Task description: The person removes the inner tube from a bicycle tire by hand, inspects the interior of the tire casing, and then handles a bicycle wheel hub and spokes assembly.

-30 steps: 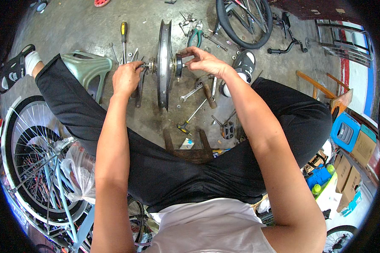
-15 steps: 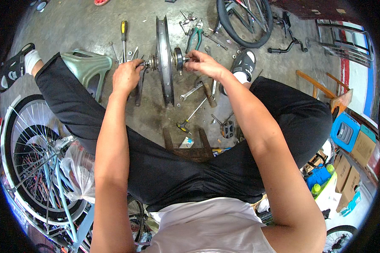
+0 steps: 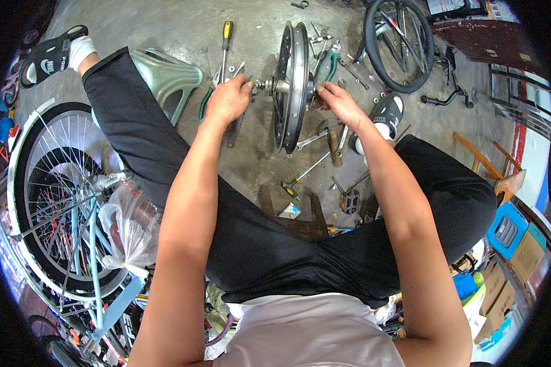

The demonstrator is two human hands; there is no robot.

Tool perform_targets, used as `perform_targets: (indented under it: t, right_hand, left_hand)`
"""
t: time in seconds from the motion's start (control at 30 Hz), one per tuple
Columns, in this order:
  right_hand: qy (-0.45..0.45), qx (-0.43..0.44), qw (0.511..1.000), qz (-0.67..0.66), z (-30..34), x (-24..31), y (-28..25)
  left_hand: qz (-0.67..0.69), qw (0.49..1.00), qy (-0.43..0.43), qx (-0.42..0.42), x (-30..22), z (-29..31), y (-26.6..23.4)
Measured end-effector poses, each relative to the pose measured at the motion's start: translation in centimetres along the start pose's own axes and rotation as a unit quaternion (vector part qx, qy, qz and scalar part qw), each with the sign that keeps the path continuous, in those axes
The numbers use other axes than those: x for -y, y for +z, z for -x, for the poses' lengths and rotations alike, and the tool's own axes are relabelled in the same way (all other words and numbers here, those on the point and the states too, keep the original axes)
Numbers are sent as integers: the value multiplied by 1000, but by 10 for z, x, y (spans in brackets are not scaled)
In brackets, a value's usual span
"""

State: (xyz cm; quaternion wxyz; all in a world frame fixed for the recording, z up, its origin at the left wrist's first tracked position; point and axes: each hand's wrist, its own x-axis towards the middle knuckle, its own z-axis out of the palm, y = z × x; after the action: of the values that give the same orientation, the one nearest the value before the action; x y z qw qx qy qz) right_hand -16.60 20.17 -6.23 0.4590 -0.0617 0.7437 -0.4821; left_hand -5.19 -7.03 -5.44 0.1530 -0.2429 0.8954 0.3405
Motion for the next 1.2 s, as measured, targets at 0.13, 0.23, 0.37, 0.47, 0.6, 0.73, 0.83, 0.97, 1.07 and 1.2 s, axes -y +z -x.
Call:
perform_targets:
  t: [0.13,0.23,0.37,0.47,0.6,0.73,0.83,0.97,1.07,1.2]
  right_hand:
    - [8,9,1000,16,-4,-7,-1]
    - [16,8,1000,6,-4,-9,2]
    - [24,-3,999,-33,2,-6,7]
    - [24,-18,998,-59,4,-5,10]
    - [-8,-69,996,-47,-2,-18,19]
    - [-34,-132,991,6,-8,-28,23]
    - [18,-134,991,-24,-1,-13,28]
    - [23,-152,987,-51,3,-9,33]
    - [12,-154,988,-31,-1,-16,30]
    - [-17,-157,987,39,-5,-26,26]
  left_hand:
    - [-3,1000,-6,7,-1,-3,2]
    - [79,992,-73,68,3,-6,6]
    - [324,918,-194,121,-9,2,10]
    - [392,889,-200,131,-12,4,12]
    - [389,894,-179,134,-9,4,15]
    - [398,896,-154,122,-6,5,20]
    - [354,921,-126,99,-14,8,16]
    - [323,937,-103,78,-17,14,16]
    - [315,941,-88,87,-14,14,15]
    - [347,923,-158,52,-13,8,22]
